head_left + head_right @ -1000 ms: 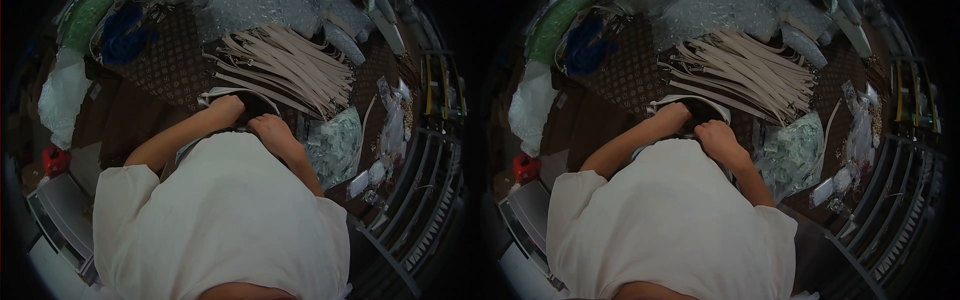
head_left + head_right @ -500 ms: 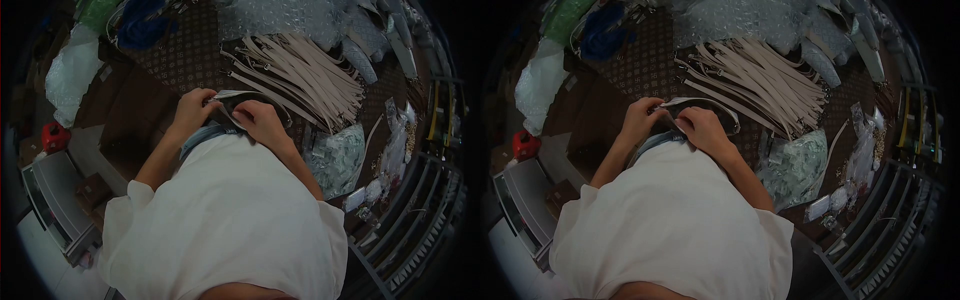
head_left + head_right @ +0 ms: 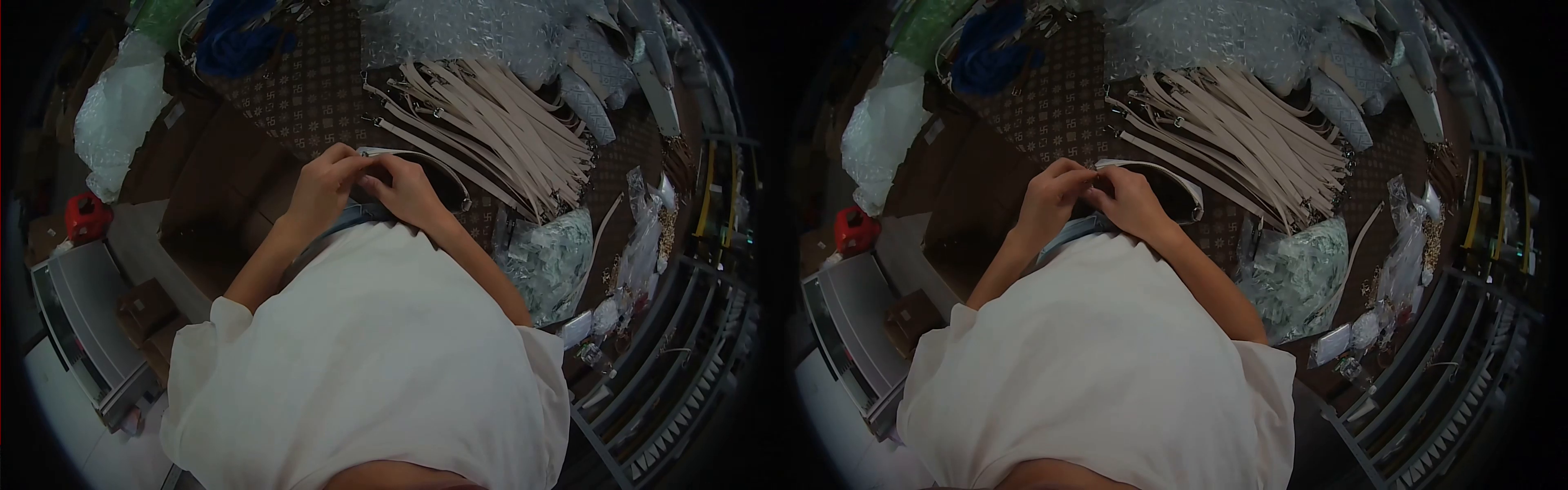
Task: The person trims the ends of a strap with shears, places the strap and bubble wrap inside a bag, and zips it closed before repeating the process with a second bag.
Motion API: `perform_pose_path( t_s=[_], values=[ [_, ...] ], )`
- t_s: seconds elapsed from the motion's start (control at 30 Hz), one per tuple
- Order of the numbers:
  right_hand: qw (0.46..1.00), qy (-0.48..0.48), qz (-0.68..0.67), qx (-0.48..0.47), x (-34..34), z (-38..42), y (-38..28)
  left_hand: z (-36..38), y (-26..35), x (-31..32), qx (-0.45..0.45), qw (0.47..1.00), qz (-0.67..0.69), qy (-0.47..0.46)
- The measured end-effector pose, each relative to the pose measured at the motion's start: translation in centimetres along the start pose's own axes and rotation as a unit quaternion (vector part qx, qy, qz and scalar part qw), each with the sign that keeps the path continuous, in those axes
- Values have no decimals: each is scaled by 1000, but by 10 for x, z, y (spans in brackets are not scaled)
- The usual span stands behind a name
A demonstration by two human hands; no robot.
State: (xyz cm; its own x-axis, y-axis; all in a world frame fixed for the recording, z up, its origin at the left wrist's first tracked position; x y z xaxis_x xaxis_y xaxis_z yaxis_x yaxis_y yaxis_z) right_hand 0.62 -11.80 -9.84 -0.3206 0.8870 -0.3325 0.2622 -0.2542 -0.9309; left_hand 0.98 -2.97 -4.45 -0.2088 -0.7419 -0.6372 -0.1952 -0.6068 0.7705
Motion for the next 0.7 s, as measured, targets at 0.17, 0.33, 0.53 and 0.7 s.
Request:
perform_pose_path(
  t_s=[0.17, 0.33, 0.53, 0.7],
  values=[
    [971, -1, -200, 127, 18, 3, 38, -6, -22, -4, -52, 991, 114, -36],
    [989, -17, -53, 136, 11, -4, 31, -4, -56, 3, -156, 940, 294, -74],
    [894, 82, 349, -268, -13, -23, -64, -2, -60, -2, -131, 968, 207, -63],
    [935, -49, 249, -248, 18, -32, -32, -4, -80, 1, -198, 935, 291, -37]
  ],
)
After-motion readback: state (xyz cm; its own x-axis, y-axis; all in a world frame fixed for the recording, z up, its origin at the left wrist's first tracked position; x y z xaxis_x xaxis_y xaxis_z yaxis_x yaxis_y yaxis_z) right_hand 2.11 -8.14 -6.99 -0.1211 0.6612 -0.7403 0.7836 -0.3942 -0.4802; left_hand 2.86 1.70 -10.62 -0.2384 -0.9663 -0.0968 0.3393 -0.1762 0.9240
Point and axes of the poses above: each hand's wrist, its own z-axis away from the middle knuckle, its own x-axis out of the palm, y = z × x, the point moved 10 cm from there along -z, towards the middle knuckle, and after that the axes turned 15 degrees about -x, right-handed, at the moved point
